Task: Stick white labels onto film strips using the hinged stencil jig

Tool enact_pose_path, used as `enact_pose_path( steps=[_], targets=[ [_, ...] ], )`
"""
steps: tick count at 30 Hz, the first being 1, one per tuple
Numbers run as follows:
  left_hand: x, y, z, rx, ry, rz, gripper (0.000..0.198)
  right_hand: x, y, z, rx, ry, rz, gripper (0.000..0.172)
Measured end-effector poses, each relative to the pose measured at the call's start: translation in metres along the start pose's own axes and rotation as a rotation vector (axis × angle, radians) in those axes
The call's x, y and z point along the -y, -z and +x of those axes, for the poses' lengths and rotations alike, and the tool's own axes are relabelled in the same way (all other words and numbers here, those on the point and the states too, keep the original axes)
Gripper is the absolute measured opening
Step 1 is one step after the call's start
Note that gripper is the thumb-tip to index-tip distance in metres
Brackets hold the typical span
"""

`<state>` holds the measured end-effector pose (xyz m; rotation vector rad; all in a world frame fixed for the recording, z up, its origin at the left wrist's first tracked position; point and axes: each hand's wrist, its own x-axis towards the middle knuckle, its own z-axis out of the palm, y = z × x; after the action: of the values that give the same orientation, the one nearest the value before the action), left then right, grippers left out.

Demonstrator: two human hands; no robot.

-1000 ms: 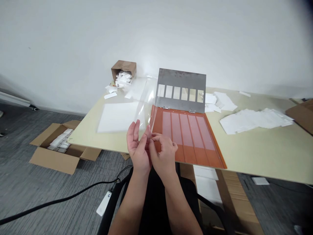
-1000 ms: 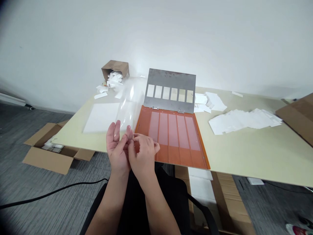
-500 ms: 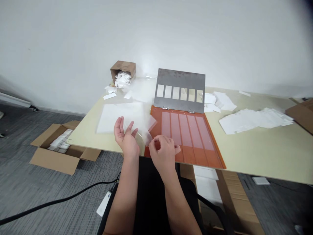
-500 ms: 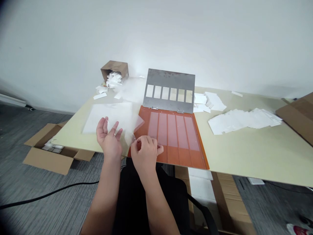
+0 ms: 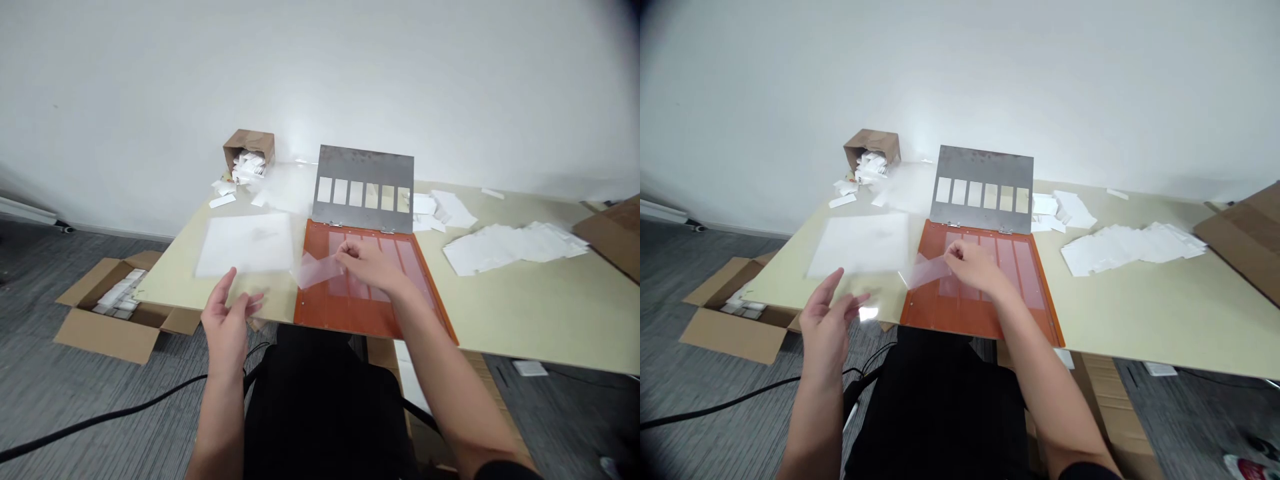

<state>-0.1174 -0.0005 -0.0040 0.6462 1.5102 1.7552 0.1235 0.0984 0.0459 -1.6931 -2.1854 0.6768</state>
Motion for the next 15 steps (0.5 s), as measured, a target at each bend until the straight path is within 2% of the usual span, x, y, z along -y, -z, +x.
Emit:
enact_pose_path(
  steps=[3,8,11,15],
  targets=[
    [0.002,0.015,-0.01,0.037,0.021,0.086,0.06,-0.004,0.008,0.038,0.071,0.069,-0.151,0.014],
    [-0.008,0.038,-0.014,0.075,0.04,0.187,0.068,0.006,-0.007,0.095,-0.046,0.172,-0.357,0.018],
    [-0.018,0.052,-0.017,0.119,0.064,0.231,0.072,0.009,-0.016,0.112,-0.124,0.269,-0.431,0.02],
    [-0.03,0.077,-0.024,0.183,0.115,0.27,0.07,0.0,-0.022,0.119,-0.177,0.361,-0.483,0.023]
  ],
)
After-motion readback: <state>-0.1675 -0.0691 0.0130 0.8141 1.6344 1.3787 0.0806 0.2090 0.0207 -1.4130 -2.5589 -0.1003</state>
